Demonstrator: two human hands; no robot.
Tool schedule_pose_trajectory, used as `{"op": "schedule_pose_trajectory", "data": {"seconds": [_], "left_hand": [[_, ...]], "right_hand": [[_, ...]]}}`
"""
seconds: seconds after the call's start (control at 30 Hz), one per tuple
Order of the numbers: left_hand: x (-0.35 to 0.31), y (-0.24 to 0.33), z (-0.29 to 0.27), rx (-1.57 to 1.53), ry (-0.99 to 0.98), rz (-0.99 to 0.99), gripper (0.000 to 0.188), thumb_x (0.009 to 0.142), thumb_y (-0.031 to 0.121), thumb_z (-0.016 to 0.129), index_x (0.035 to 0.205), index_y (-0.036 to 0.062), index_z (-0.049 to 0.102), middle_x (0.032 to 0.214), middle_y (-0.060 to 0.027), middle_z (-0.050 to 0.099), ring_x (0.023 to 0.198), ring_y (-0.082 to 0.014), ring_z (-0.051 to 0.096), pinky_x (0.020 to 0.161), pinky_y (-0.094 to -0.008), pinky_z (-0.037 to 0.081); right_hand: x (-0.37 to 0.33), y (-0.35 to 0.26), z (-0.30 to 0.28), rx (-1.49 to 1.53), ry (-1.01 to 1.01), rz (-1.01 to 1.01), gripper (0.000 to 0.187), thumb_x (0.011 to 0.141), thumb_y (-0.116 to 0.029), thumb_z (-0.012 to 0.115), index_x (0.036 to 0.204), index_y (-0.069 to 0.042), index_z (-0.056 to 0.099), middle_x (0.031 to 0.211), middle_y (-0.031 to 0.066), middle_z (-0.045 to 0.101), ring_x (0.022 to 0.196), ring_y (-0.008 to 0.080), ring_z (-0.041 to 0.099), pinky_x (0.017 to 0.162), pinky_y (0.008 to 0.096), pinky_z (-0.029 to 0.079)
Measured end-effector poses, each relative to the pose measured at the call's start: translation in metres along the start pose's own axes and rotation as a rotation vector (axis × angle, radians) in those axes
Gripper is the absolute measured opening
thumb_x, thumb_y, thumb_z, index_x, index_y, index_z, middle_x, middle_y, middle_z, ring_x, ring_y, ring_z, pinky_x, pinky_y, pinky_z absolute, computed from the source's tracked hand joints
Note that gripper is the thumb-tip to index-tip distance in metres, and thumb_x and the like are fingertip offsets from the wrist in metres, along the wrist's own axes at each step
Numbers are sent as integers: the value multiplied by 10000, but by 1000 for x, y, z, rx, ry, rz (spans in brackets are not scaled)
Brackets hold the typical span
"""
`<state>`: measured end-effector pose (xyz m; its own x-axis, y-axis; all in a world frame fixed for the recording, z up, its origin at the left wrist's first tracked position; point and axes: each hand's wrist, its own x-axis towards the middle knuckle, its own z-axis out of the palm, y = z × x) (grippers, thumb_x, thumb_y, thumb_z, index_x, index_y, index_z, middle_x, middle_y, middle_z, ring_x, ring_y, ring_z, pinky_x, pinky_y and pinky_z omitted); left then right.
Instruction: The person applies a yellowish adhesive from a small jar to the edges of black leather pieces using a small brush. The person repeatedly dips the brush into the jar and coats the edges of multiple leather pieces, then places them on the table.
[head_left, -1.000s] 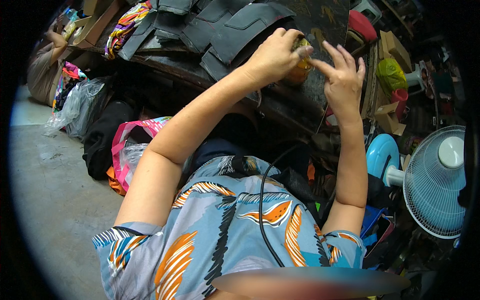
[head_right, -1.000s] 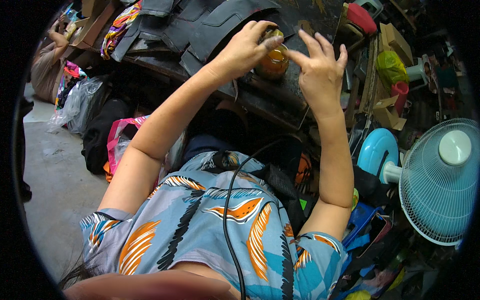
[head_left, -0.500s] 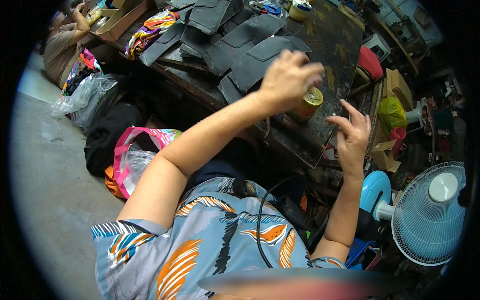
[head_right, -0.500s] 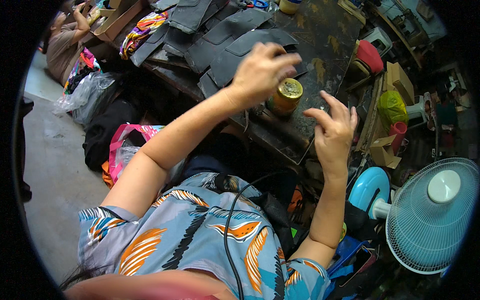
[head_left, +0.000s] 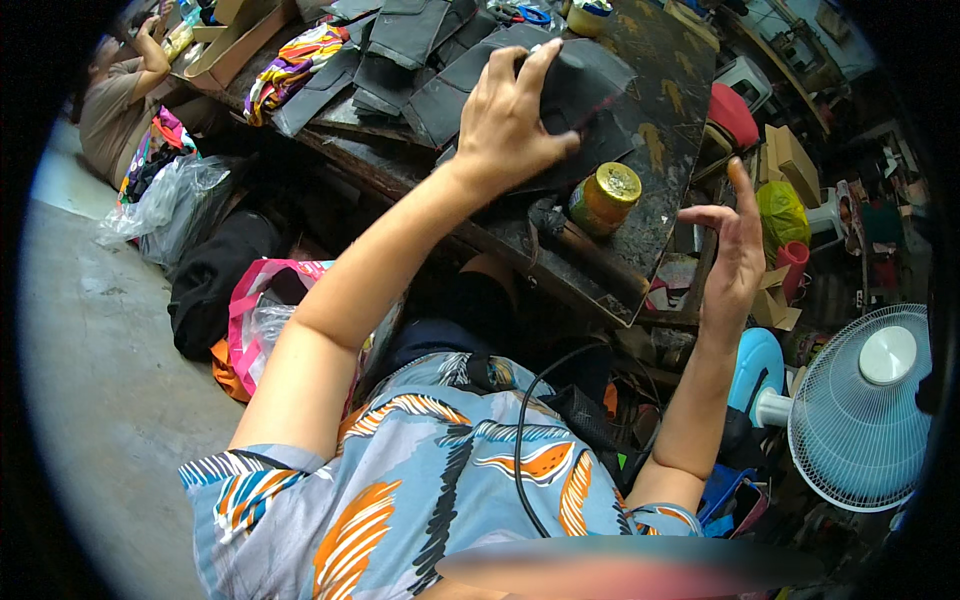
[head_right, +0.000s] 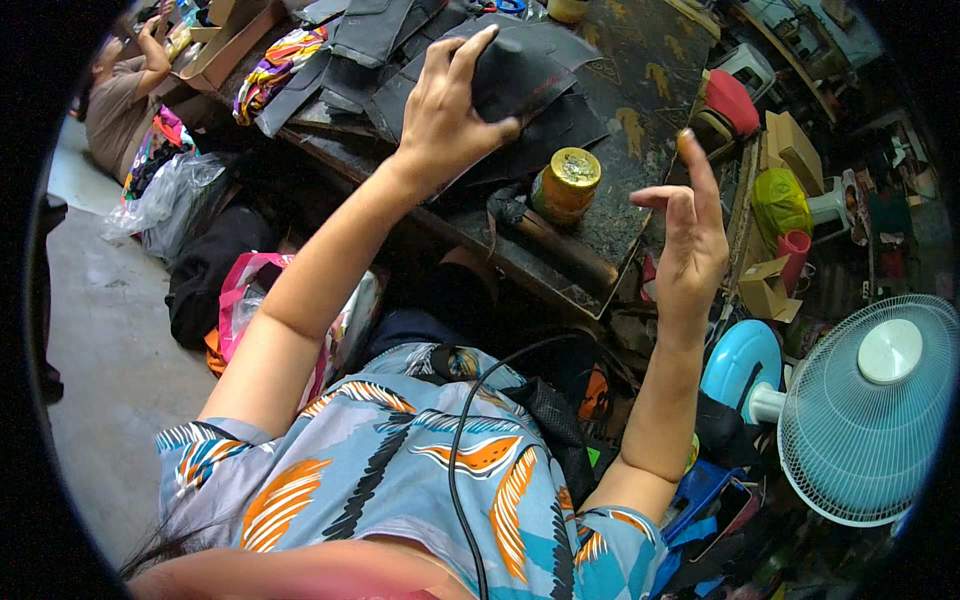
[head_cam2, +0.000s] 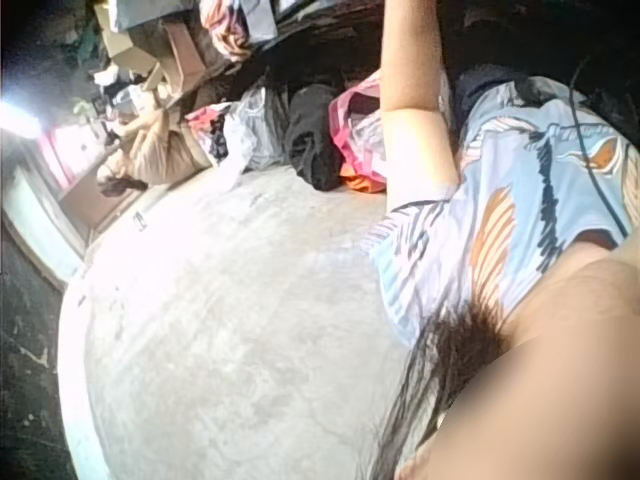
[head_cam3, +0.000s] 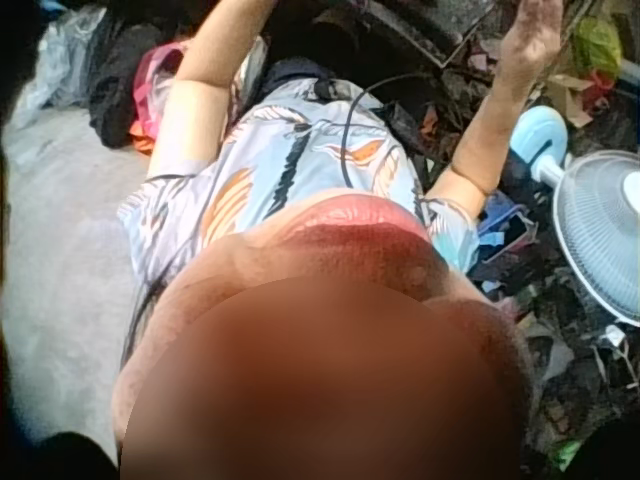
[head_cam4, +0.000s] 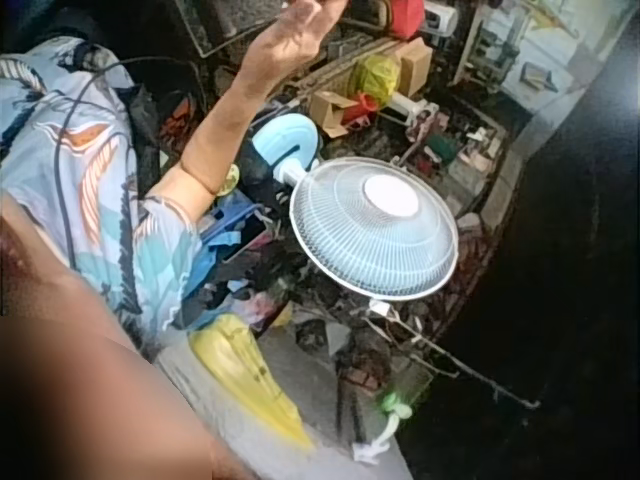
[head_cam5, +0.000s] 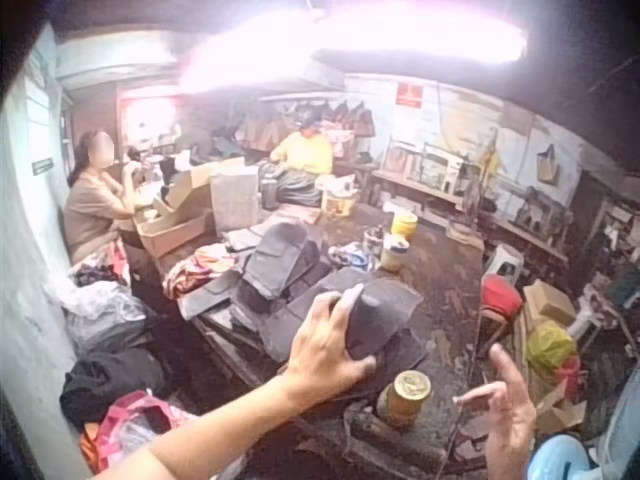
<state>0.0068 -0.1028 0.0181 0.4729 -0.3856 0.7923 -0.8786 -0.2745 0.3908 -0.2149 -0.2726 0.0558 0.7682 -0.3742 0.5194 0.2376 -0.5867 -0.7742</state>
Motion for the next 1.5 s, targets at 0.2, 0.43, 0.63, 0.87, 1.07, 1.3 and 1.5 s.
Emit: {"op": "schedule_pose_trajectory", "data": {"seconds": [0.2, 0.43, 0.63, 0.87, 1.07, 1.3, 1.5], "left_hand": [[-66, 57, -39, -207, -94, 71, 1149, 557, 248, 894, 1518, 57, 294, 1282, -224, 419, 1165, -424, 488, 977, -455, 465], [-89, 62, -59, -1285, -232, -850, 977, 857, 241, 793, 1555, 6, 150, 1295, -167, 516, 1052, -202, 619, 903, -296, 521], [-79, 54, -54, -1373, -447, -1001, 393, 900, 236, 732, 1176, -10, 598, 998, -81, 696, 835, -141, 695, 767, -274, 573], [-79, 45, -61, -1399, -505, -1071, 420, 871, 166, 750, 1212, -8, 576, 1025, -110, 690, 836, -152, 698, 763, -298, 585], [-79, 48, -68, -1431, -524, -1063, 459, 854, 134, 740, 1260, 1, 570, 1049, -84, 688, 867, -136, 683, 797, -282, 568], [-75, 54, -71, -1440, -512, -1081, 483, 819, 136, 756, 1246, -9, 584, 1032, -87, 696, 856, -145, 690, 797, -279, 567], [-72, 57, -75, -1409, -539, -1065, 500, 803, 155, 758, 1244, -13, 593, 1037, -91, 700, 853, -144, 692, 803, -280, 567]], "right_hand": [[19, 5, 59, 442, 83, 189, 787, 1038, -237, 546, 1594, -71, 14, 1161, 209, 661, 1035, 196, 663, 920, 343, 536], [0, 1, 85, 554, -22, 209, 933, 939, 51, 599, 1591, -100, -52, 972, 147, 691, 800, 119, 669, 732, 252, 568], [-1, 6, 77, 324, -157, 273, 855, 953, -21, 626, 1598, -99, 70, 840, 47, 662, 676, 49, 597, 623, 174, 494], [12, 18, 37, 385, -178, 202, 455, 952, -40, 468, 1397, -46, 566, 1089, 43, 613, 782, 64, 569, 684, 203, 478], [10, 17, 37, 558, -163, 338, 527, 892, -16, 482, 1414, -41, 548, 1075, 37, 603, 758, 70, 531, 684, 221, 467], [4, 18, 34, 548, -198, 356, 552, 878, -22, 490, 1428, -38, 532, 1070, 38, 609, 749, 71, 526, 680, 222, 464], [1, 24, 38, 454, -194, 315, 545, 885, -7, 480, 1412, -112, 575, 1032, 0, 599, 694, 46, 502, 606, 187, 416]]}}
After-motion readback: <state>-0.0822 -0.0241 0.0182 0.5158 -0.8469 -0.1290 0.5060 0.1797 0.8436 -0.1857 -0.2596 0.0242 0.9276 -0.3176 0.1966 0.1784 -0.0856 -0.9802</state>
